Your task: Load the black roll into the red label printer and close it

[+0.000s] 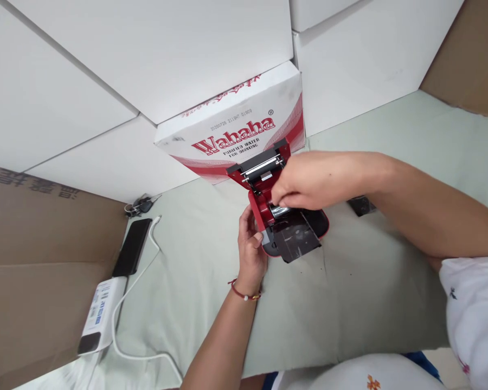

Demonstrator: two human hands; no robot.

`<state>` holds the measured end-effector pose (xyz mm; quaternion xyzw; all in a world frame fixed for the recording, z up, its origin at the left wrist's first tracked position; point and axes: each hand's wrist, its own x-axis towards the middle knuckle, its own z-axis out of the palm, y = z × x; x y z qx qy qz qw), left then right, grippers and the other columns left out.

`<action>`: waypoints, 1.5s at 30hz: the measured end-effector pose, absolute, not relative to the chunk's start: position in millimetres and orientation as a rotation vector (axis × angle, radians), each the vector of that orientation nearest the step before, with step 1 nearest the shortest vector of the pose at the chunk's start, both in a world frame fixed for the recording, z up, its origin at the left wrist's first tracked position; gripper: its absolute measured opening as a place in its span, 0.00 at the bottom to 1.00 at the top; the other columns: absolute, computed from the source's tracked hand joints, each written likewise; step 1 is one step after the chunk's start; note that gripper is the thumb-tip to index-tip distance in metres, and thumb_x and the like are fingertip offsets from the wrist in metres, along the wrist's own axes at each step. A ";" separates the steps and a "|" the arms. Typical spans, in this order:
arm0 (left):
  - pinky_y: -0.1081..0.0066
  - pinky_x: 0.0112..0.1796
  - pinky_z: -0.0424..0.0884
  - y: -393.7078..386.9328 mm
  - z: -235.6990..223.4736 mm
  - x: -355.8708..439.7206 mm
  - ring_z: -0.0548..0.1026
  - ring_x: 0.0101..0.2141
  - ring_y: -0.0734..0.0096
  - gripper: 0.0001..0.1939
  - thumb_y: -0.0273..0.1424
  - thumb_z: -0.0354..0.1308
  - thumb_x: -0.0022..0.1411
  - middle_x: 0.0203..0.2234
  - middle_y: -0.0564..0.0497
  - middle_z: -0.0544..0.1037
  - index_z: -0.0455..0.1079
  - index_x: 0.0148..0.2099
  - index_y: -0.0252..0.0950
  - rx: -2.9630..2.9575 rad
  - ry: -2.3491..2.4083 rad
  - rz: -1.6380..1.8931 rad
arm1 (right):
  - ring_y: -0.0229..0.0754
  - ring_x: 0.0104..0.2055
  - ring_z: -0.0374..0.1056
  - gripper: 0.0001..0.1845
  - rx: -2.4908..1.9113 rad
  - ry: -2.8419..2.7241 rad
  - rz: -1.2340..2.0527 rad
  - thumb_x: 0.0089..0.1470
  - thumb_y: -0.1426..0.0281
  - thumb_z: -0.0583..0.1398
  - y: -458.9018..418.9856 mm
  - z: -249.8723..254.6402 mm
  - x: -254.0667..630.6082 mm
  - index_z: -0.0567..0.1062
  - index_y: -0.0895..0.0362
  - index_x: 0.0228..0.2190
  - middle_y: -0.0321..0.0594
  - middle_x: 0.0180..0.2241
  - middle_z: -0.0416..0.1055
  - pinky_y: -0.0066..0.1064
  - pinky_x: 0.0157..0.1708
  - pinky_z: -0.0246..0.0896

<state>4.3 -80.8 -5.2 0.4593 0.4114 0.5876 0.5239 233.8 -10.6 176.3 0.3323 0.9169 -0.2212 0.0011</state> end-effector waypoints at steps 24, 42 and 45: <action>0.46 0.80 0.60 -92.2 -6.7 -5.4 0.66 0.79 0.48 0.30 0.58 0.51 0.80 0.73 0.46 0.76 0.84 0.64 0.48 1.691 0.972 1.565 | 0.39 0.32 0.63 0.06 1.052 2.650 -0.328 0.63 0.76 0.64 -32.7 182.5 234.9 0.79 0.59 0.32 0.39 0.27 0.75 0.40 0.38 0.50; 0.46 0.76 0.65 -86.1 3.6 -1.2 0.64 0.78 0.44 0.23 0.45 0.77 0.62 0.72 0.49 0.75 0.83 0.58 0.51 1.313 0.908 1.528 | 0.39 0.26 0.59 0.10 0.631 2.690 -0.519 0.73 0.71 0.59 -43.5 185.3 252.1 0.73 0.52 0.35 0.37 0.30 0.76 0.42 0.33 0.47; 0.46 0.79 0.61 -82.3 4.0 0.1 0.61 0.80 0.46 0.29 0.44 0.77 0.60 0.75 0.52 0.72 0.79 0.62 0.54 1.227 0.904 1.506 | 0.39 0.22 0.55 0.10 0.628 2.691 -0.447 0.71 0.70 0.61 -44.3 184.1 250.0 0.72 0.51 0.33 0.35 0.25 0.72 0.42 0.31 0.48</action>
